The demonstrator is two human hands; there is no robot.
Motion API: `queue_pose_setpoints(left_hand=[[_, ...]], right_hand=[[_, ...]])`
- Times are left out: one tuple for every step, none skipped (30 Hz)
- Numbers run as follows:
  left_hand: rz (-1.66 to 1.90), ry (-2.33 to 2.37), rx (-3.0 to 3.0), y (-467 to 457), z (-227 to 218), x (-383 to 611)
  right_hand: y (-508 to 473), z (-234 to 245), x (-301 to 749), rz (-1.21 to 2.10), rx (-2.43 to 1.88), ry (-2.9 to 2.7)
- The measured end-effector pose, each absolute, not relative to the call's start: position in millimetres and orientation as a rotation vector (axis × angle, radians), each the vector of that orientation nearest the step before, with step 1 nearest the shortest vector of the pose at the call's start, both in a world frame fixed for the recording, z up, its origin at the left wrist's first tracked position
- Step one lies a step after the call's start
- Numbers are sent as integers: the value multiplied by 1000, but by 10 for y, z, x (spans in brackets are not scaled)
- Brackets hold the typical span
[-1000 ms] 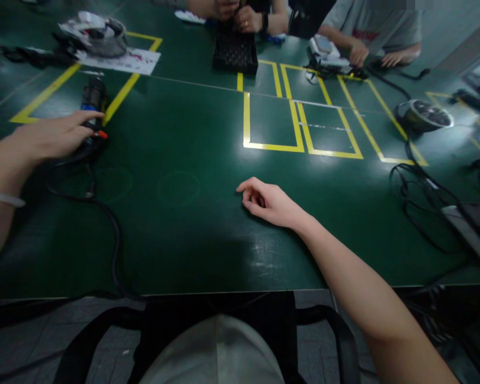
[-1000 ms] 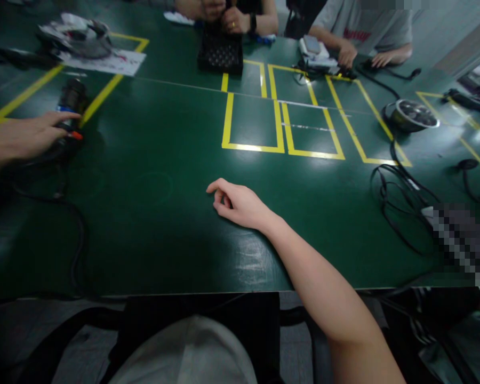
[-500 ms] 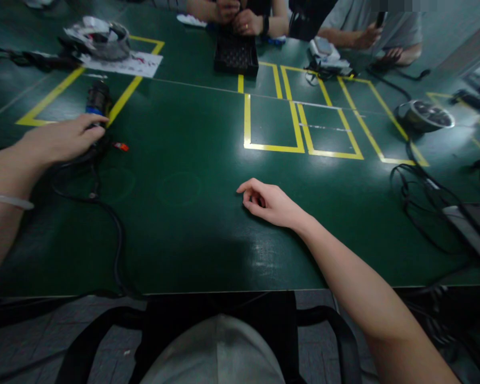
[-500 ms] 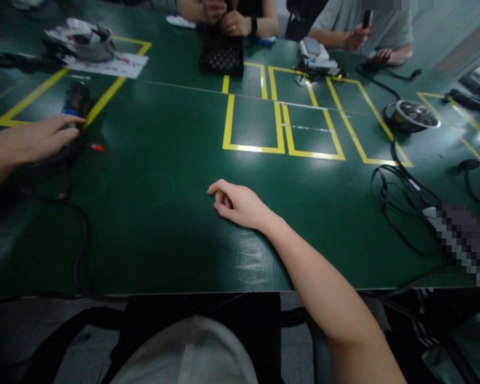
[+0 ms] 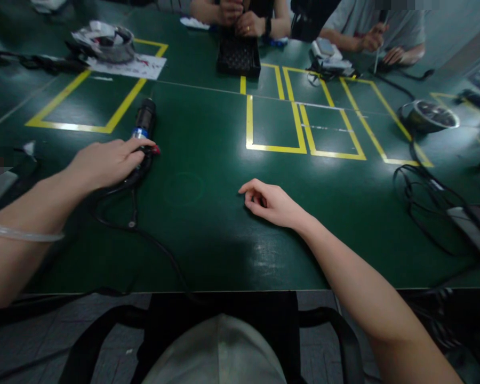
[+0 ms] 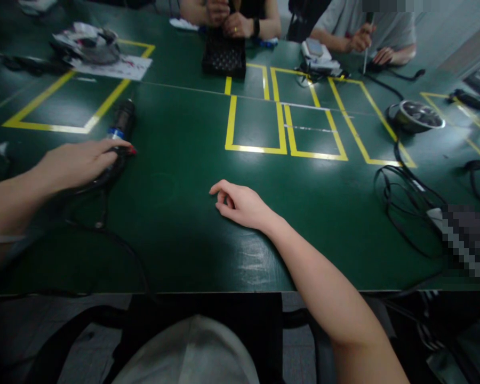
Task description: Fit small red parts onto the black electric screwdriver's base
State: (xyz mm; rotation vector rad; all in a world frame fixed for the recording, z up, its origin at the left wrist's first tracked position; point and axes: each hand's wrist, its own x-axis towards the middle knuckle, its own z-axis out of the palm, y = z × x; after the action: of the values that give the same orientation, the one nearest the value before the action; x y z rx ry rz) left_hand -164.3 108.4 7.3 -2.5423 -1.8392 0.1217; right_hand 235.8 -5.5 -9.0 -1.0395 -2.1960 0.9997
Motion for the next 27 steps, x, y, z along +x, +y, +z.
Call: queue_pose_setpoints(left_hand=[[212,-1824,-2527,1002,105,-1506],[267,-1796,-2524,921,133,-1369],[290,-1759,-2532,843,155,-1235],[283,-1714,-2551,768,169,-1106],[265,-1668,-2578,697,175,-983],[242,-1632,-2599,628,174,-867],[217,-1599,-2619,562,166,-755],[194,-1571,-2634,496,155,-649],[173,-1543,-2645,431,142,-545],[151,-1511,-2656,366,129,-445],[131,-1476,-2666,300,118,-347],[111,-1441,-2676,236,108,-253],[91,-1409,-2687,173,100,-165],[70,-1382,-2697,115,94,-83],[48,-1357,-2710,62,88,-10],[27,-1336,-2722,16,83,51],[6,-1318,-2733,-21,77,100],[-15,-1302,-2742,-49,71,137],[-36,-1289,-2749,-69,65,161],[-56,-1282,-2753,-81,59,173],[-73,-1278,-2754,-87,55,177],[-85,-1276,-2753,-89,53,174],[-92,-1276,-2750,-88,53,165],[-93,-1277,-2749,-85,54,154],[-92,-1280,-2745,-82,56,142],[-89,-1285,-2741,-79,58,130],[-84,-1291,-2739,-76,60,119]], right_hand=[[-55,-92,2357,999,-1040,-2196],[-55,-93,2356,997,-1039,-2196],[-55,-94,2356,997,-1037,-2196],[-56,-94,2356,998,-1035,-2195],[-57,-94,2356,999,-1033,-2191],[-57,-93,2356,1001,-1030,-2185],[-58,-92,2355,1003,-1026,-2179],[-58,-91,2355,1003,-1020,-2172],[-57,-91,2354,1002,-1015,-2167],[-56,-92,2353,993,-1013,-2163],[-53,-93,2353,973,-1019,-2165],[-49,-96,2354,938,-1036,-2169],[-44,-99,2357,891,-1064,-2175],[-37,-102,2363,839,-1097,-2181],[-30,-105,2370,786,-1130,-2184],[-23,-107,2379,740,-1160,-2185],[-18,-108,2388,709,-1183,-2185],[-15,-106,2395,692,-1199,-2188],[-14,-103,2399,684,-1210,-2194],[-17,-98,2399,678,-1220,-2202],[-24,-92,2395,672,-1228,-2214],[-32,-87,2385,661,-1237,-2226],[-43,-82,2372,646,-1246,-2236],[-54,-80,2356,630,-1257,-2242],[-65,-79,2338,617,-1268,-2242],[-75,-80,2319,614,-1278,-2239],[-83,-84,2301,611,-1288,-2235]])
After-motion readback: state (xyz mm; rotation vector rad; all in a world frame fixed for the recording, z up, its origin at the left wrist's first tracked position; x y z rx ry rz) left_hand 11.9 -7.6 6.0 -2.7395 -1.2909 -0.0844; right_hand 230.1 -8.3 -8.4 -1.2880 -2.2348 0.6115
